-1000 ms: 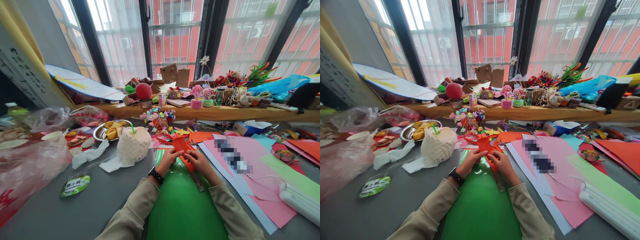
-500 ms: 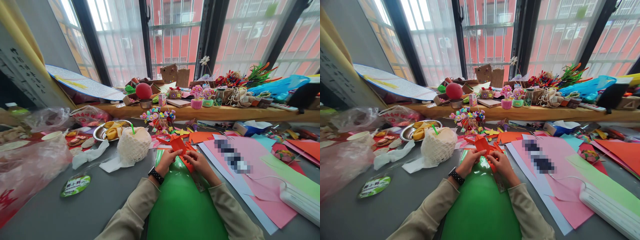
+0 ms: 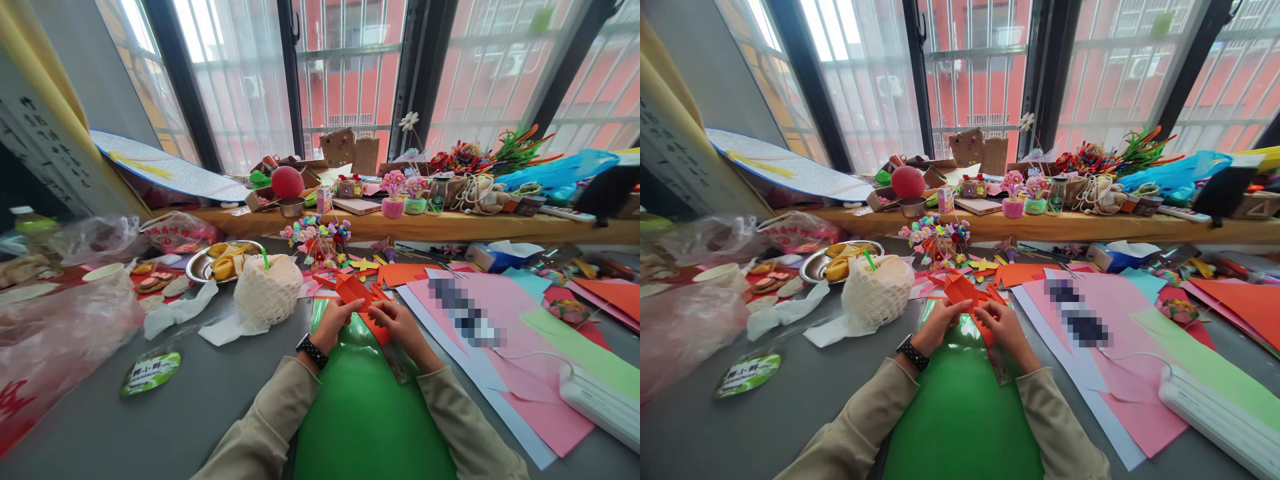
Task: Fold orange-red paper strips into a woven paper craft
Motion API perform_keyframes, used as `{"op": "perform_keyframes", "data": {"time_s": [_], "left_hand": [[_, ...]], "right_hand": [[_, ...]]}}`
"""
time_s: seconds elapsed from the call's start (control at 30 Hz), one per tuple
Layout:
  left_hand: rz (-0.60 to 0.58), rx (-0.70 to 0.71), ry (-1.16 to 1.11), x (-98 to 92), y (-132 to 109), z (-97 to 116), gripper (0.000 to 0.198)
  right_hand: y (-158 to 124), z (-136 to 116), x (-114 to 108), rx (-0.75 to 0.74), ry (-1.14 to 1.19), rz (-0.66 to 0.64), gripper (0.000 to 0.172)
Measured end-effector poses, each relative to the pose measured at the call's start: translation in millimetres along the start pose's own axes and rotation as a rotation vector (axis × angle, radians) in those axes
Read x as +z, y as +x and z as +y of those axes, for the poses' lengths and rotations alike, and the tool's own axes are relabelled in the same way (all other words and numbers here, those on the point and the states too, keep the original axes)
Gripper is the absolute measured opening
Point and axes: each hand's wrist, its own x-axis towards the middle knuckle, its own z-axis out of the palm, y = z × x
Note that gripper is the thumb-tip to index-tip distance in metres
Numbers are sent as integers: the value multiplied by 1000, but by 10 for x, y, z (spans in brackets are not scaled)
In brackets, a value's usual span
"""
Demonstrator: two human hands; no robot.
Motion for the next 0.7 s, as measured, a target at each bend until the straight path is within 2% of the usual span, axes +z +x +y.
{"op": "perform_keyframes", "data": {"time_s": [0.17,0.4,0.53,0.7], "left_hand": [[-46,-14,16,5,-13,13,32],[-27,28,6,-7,-15,1,34],[-67,49,22,-5,-26,20,33],[-134,109,-146,-67,-16,117,35]], "right_hand": [[-26,-52,-7,-18,-45,13,20],[-25,-82,-5,15,86,9,22],[-22,-90,-40,15,115,16,23],[-14,-76,-189,26,130,-42,20]]}}
